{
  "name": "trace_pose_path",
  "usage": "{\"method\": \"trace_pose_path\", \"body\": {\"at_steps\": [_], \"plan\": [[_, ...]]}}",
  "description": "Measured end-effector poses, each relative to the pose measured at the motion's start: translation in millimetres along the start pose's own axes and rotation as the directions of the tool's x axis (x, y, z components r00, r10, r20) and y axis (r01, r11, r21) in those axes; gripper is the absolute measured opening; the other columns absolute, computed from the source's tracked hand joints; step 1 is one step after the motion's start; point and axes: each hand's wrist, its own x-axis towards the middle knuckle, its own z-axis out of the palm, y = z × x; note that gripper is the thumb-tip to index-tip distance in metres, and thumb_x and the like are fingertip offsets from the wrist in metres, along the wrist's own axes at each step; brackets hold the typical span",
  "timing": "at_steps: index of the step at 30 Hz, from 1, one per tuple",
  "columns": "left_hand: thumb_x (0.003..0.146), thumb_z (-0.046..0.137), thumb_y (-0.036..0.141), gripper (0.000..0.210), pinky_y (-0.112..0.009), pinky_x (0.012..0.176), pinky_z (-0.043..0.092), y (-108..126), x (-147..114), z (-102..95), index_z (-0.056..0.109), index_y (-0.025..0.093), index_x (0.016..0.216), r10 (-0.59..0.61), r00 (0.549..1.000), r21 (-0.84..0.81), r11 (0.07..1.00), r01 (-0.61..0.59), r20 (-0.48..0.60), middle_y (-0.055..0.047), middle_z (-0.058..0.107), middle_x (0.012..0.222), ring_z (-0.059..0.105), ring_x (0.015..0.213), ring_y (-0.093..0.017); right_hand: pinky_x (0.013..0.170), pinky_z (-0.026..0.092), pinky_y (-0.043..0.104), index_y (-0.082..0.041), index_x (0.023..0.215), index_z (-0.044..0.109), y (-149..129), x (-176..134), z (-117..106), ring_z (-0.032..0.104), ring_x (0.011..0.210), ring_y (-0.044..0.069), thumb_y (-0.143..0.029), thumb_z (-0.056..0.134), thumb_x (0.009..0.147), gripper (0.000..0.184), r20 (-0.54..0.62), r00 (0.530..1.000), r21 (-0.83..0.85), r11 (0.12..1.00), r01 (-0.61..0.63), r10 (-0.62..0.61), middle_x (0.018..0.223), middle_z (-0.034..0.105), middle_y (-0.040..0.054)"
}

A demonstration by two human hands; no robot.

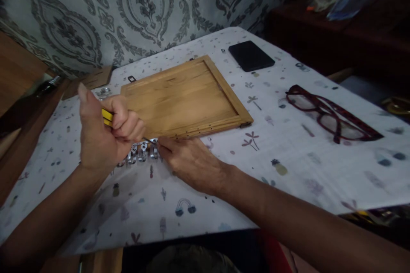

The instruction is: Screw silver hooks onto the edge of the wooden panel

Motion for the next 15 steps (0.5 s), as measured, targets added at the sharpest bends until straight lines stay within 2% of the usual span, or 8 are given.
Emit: {"method": "trace_pose_path", "body": {"at_steps": [4, 9, 12, 15], "plan": [[0.086, 0.056, 0.078, 0.073, -0.022, 0.036, 0.011, -2.0, 0.6, 3.0, 0.03, 0.019, 0.052, 0.016, 0.998, 0.01, 1.0, -0.016, -0.053, 0.008, 0.013, 0.042, 0.01, 0.035, -0.004, 0.057, 0.049, 0.031, -0.01, 0.105, 0.069, 0.1, 0.5, 0.9, 0.068, 0.072, 0.018, 0.005, 0.054, 0.083, 0.03, -0.008, 1.0, -0.003, 1.0, 0.001, -0.001, 0.11, 0.075, 0.0134], [0.082, 0.061, 0.078, 0.074, -0.023, 0.036, 0.014, -1.7, -0.4, 3.0, 0.03, 0.019, 0.051, 0.015, 1.0, 0.042, 0.999, -0.014, -0.022, 0.008, 0.014, 0.042, 0.013, 0.036, -0.004, 0.059, 0.052, 0.034, -0.01, 0.102, 0.07, 0.4, 2.2, 1.1, 0.069, 0.072, 0.02, 0.004, 0.051, 0.084, 0.03, -0.036, 0.999, -0.041, 0.999, 0.027, -0.028, 0.11, 0.075, 0.0138], [0.081, 0.064, 0.077, 0.076, -0.023, 0.037, 0.015, 1.1, -4.2, -0.3, 0.027, 0.019, 0.051, -0.008, 1.0, 0.043, 0.999, 0.009, -0.02, 0.008, 0.014, 0.042, 0.011, 0.037, -0.004, 0.057, 0.052, 0.036, -0.008, 0.108, 0.07, -0.1, 3.2, -0.7, 0.07, 0.071, 0.021, 0.004, 0.052, 0.084, 0.032, 0.019, 1.0, -0.045, 0.999, 0.017, -0.016, 0.117, 0.074, 0.0155], [0.086, 0.062, 0.072, 0.074, -0.023, 0.038, 0.015, 3.9, -7.7, -3.3, 0.024, 0.018, 0.053, -0.022, 0.996, 0.031, 0.999, 0.025, -0.087, 0.008, 0.012, 0.043, 0.009, 0.038, -0.005, 0.055, 0.053, 0.037, -0.007, 0.116, 0.067, -1.5, 3.7, -4.6, 0.071, 0.071, 0.022, 0.004, 0.053, 0.086, 0.035, 0.108, 0.994, -0.033, 0.999, -0.01, 0.014, 0.122, 0.072, 0.0159]]}}
